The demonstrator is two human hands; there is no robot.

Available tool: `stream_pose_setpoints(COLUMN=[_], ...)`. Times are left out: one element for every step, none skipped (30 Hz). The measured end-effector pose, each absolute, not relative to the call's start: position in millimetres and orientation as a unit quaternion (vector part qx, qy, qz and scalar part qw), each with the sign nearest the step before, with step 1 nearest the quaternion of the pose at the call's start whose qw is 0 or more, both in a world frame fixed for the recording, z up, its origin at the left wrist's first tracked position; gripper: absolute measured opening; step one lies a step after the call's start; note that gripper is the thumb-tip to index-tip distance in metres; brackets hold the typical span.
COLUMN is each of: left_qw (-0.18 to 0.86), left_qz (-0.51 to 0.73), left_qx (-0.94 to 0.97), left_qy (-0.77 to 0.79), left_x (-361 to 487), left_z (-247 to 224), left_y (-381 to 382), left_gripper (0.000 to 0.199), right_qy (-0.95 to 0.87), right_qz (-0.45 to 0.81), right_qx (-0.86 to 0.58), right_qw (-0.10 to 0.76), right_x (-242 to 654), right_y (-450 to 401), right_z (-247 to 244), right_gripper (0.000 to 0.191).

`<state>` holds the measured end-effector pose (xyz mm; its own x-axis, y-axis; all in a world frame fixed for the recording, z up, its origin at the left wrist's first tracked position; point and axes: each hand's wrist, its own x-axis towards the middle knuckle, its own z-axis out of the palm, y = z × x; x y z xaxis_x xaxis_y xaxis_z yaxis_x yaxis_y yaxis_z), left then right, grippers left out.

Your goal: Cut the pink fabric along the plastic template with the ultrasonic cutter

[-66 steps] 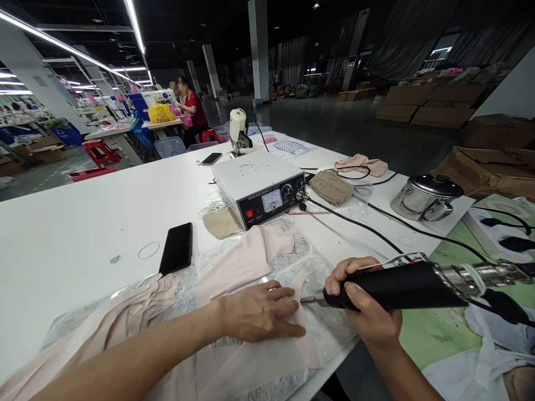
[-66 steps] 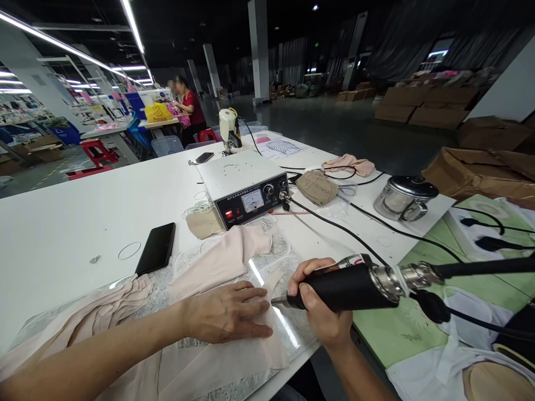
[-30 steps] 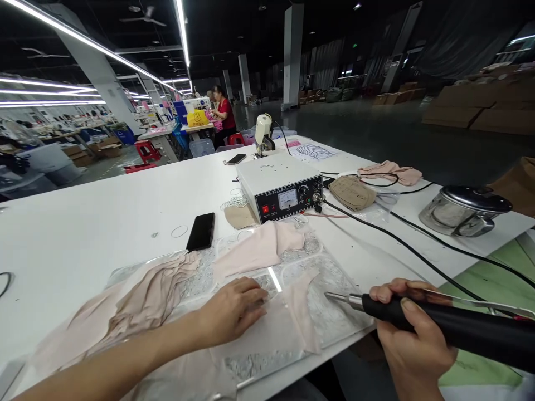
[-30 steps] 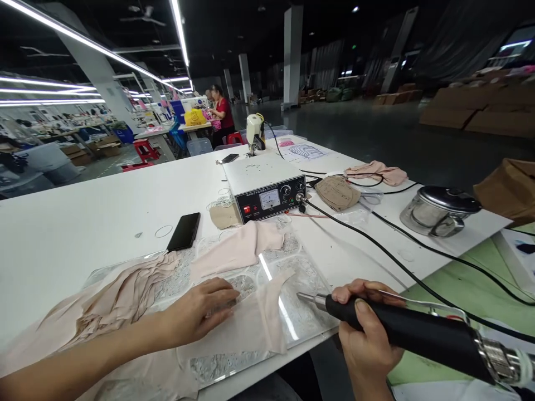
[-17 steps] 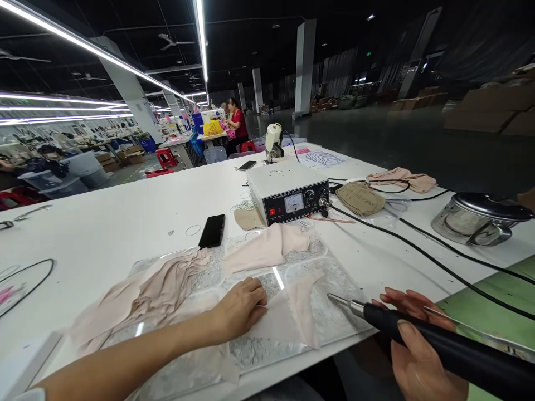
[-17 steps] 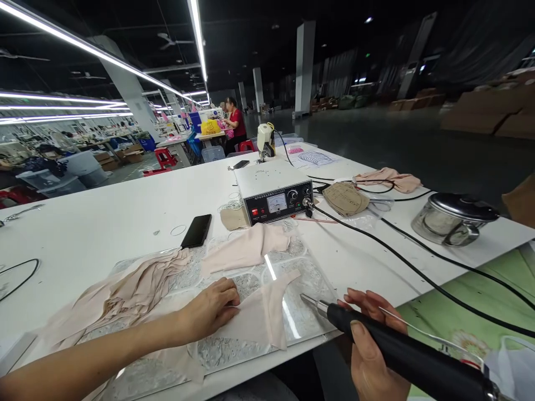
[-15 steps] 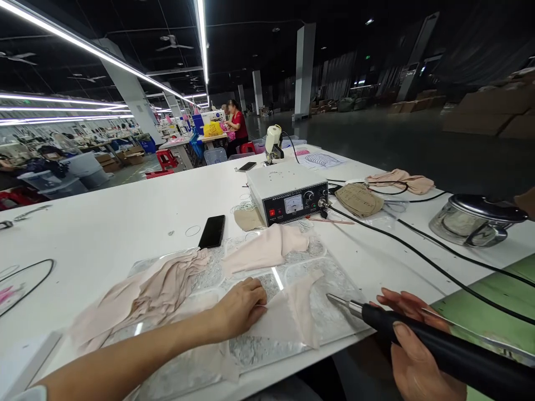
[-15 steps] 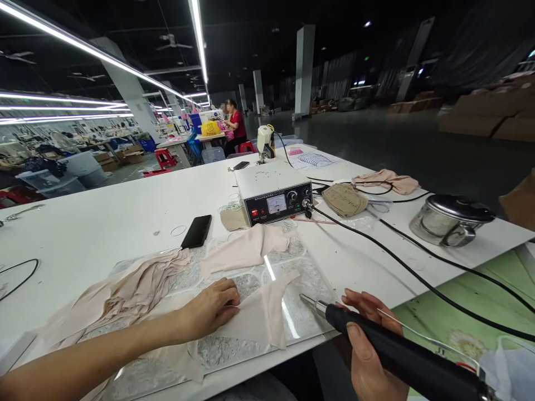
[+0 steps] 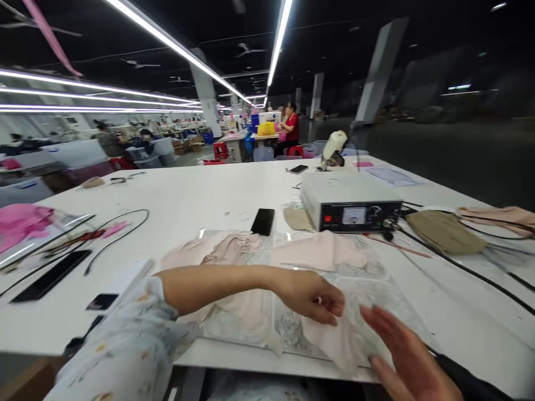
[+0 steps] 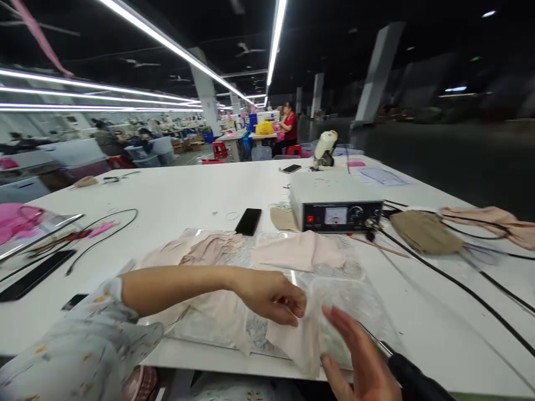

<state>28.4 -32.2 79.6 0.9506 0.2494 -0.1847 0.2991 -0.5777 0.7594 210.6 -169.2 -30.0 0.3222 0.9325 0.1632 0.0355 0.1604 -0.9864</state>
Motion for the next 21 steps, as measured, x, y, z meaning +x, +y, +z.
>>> stream_pose_setpoints(left_qw=[0.447,0.456,0.460,0.460,0.456,0.447,0.431,0.398,0.355,0.296,0.228,0.185,0.153,0.124,0.097,0.069,0.042,0.020,0.002,-0.011,-0.022], left_qz=[-0.028,-0.027,-0.022,-0.016,-0.012,-0.009,-0.008,-0.008,-0.007,-0.003,0.007,0.022,0.041,0.065,0.090,0.113,0.132,0.143,0.147,0.147,0.143], left_qx=[0.886,0.884,0.883,0.884,0.885,0.889,0.895,0.909,0.925,0.943,0.958,0.963,0.963,0.961,0.956,0.951,0.947,0.945,0.945,0.947,0.951], left_qy=[0.120,0.098,0.087,0.087,0.092,0.101,0.112,0.123,0.136,0.153,0.173,0.195,0.216,0.239,0.262,0.280,0.291,0.295,0.291,0.285,0.275], left_x=[30.0,29.9,27.7,23.2,16.4,7.6,-2.8,-14.5,-26.8,-39.3,-51.5,-63.2,-74.4,-85.2,-95.7,-106.2,-116.7,-127.3,-137.7,-147.7,-157.1], left_z=[84.9,90.3,95.5,100.3,104.3,107.2,108.8,109.1,108.4,106.8,104.6,102.1,99.5,96.6,93.4,89.5,84.6,78.5,70.9,61.9,52.0], left_y=[-32.6,-32.9,-33.2,-33.7,-34.0,-34.1,-33.8,-32.8,-31.0,-28.6,-25.6,-22.3,-19.1,-16.5,-14.9,-14.6,-15.7,-18.4,-22.4,-27.4,-33.0], left_gripper=[0.016,0.017,0.018,0.019,0.019,0.018,0.016,0.012,0.009,0.010,0.014,0.015,0.011,0.007,0.011,0.017,0.022,0.026,0.026,0.024,0.023], right_qy=[-0.477,-0.499,-0.510,-0.519,-0.524,-0.523,-0.519,-0.513,-0.511,-0.518,-0.545,-0.586,-0.637,-0.692,-0.708,-0.716,-0.726,-0.738,-0.757,-0.780,-0.805], right_qz=[0.376,0.409,0.445,0.486,0.525,0.557,0.580,0.590,0.586,0.564,0.520,0.461,0.380,0.285,0.248,0.211,0.176,0.150,0.126,0.108,0.098], right_qx=[-0.510,-0.485,-0.461,-0.438,-0.423,-0.419,-0.425,-0.438,-0.453,-0.466,-0.471,-0.466,-0.452,-0.429,-0.419,-0.412,-0.400,-0.385,-0.365,-0.342,-0.316], right_qw=[0.609,0.591,0.574,0.550,0.520,0.490,0.463,0.444,0.437,0.443,0.459,0.477,0.495,0.506,0.512,0.522,0.531,0.533,0.527,0.513,0.493], right_x=[208.7,205.4,201.1,196.1,190.8,185.6,180.5,175.8,171.4,167.4,163.8,160.7,157.9,155.2,152.2,148.5,143.7,137.7,130.6,122.9,115.0], right_y=[-156.0,-144.4,-135.4,-129.4,-126.3,-125.5,-125.9,-126.4,-126.0,-123.9,-119.6,-113.3,-105.3,-96.6,-88.0,-80.6,-75.2,-72.1,-71.3,-72.6,-75.5], right_z=[-24.7,-20.7,-18.3,-17.5,-18.2,-19.9,-21.9,-23.3,-23.4,-21.7,-18.0,-12.6,-6.1,0.7,6.8,11.3,13.5,13.0,9.9,4.4,-2.6], right_gripper=[0.061,0.066,0.067,0.064,0.059,0.053,0.046,0.041,0.038,0.035,0.033,0.030,0.027,0.022,0.016,0.011,0.009,0.011,0.015,0.019,0.022])
